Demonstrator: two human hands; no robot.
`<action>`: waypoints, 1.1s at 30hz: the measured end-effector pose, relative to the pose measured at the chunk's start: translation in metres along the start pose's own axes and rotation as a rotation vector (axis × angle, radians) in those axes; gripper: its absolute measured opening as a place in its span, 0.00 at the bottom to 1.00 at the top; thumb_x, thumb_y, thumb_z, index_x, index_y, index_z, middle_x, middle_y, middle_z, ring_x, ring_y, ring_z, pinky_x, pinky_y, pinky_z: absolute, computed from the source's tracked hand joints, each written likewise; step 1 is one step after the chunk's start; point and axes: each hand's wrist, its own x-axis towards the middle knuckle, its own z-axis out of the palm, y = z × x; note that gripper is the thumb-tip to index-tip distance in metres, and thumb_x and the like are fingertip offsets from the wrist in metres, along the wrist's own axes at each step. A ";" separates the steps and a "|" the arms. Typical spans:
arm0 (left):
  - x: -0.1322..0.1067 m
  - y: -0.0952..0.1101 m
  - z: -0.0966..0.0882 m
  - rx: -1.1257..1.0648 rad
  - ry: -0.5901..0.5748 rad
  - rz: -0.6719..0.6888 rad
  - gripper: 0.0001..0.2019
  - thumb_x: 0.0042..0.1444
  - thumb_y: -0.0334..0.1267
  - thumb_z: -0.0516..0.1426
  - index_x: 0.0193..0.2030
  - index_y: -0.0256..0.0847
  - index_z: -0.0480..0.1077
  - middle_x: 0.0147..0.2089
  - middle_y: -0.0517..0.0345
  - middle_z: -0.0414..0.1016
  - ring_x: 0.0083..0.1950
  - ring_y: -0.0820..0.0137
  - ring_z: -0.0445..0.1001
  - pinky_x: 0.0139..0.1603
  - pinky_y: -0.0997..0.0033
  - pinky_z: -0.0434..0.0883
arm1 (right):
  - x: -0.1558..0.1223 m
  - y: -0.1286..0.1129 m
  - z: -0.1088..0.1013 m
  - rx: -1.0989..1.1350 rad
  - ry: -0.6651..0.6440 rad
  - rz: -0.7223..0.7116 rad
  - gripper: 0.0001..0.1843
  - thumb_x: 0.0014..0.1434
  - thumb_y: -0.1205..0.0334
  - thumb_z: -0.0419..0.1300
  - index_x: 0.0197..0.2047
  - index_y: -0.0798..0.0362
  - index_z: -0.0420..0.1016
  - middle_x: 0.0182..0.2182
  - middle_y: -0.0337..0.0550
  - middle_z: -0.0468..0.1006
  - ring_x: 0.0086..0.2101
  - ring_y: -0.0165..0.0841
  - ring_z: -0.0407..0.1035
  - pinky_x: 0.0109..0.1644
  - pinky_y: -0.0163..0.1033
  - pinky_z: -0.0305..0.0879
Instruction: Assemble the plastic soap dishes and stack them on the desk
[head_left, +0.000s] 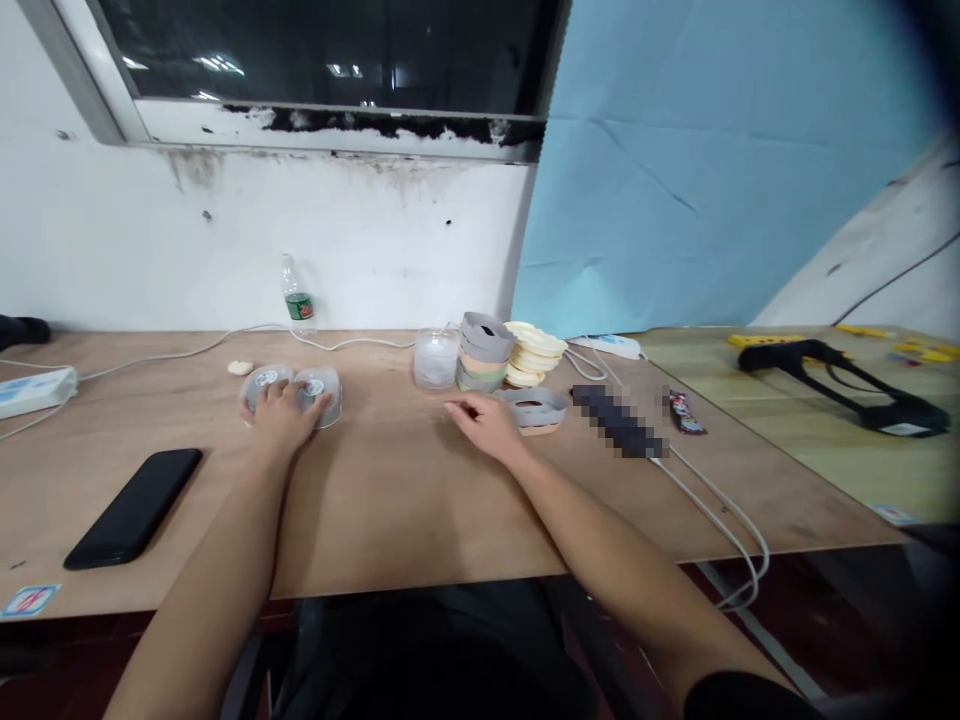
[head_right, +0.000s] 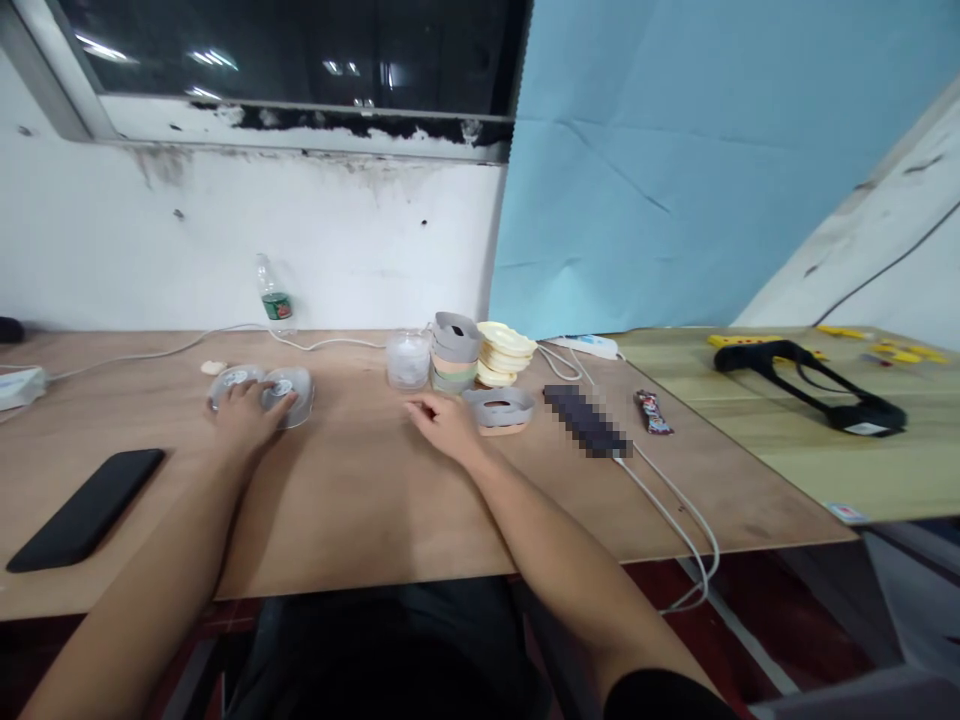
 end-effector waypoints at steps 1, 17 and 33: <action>0.000 0.000 0.001 -0.007 0.003 0.003 0.25 0.55 0.59 0.50 0.51 0.47 0.70 0.60 0.44 0.65 0.64 0.46 0.55 0.62 0.36 0.41 | 0.002 0.004 -0.005 -0.010 0.061 0.010 0.16 0.61 0.53 0.52 0.40 0.50 0.79 0.33 0.44 0.79 0.34 0.35 0.70 0.41 0.38 0.62; 0.000 0.002 0.005 -0.005 -0.067 -0.024 0.26 0.59 0.56 0.45 0.57 0.44 0.66 0.64 0.43 0.60 0.67 0.46 0.49 0.62 0.34 0.42 | 0.019 0.113 -0.079 -0.403 0.306 0.417 0.23 0.56 0.56 0.54 0.54 0.52 0.69 0.33 0.45 0.77 0.36 0.40 0.68 0.41 0.42 0.59; -0.002 0.006 0.005 0.014 -0.062 -0.003 0.27 0.59 0.56 0.45 0.57 0.42 0.67 0.62 0.41 0.63 0.66 0.47 0.52 0.61 0.36 0.44 | 0.020 0.122 -0.075 -0.371 0.577 0.339 0.21 0.47 0.51 0.63 0.42 0.53 0.75 0.43 0.50 0.67 0.44 0.41 0.63 0.49 0.43 0.58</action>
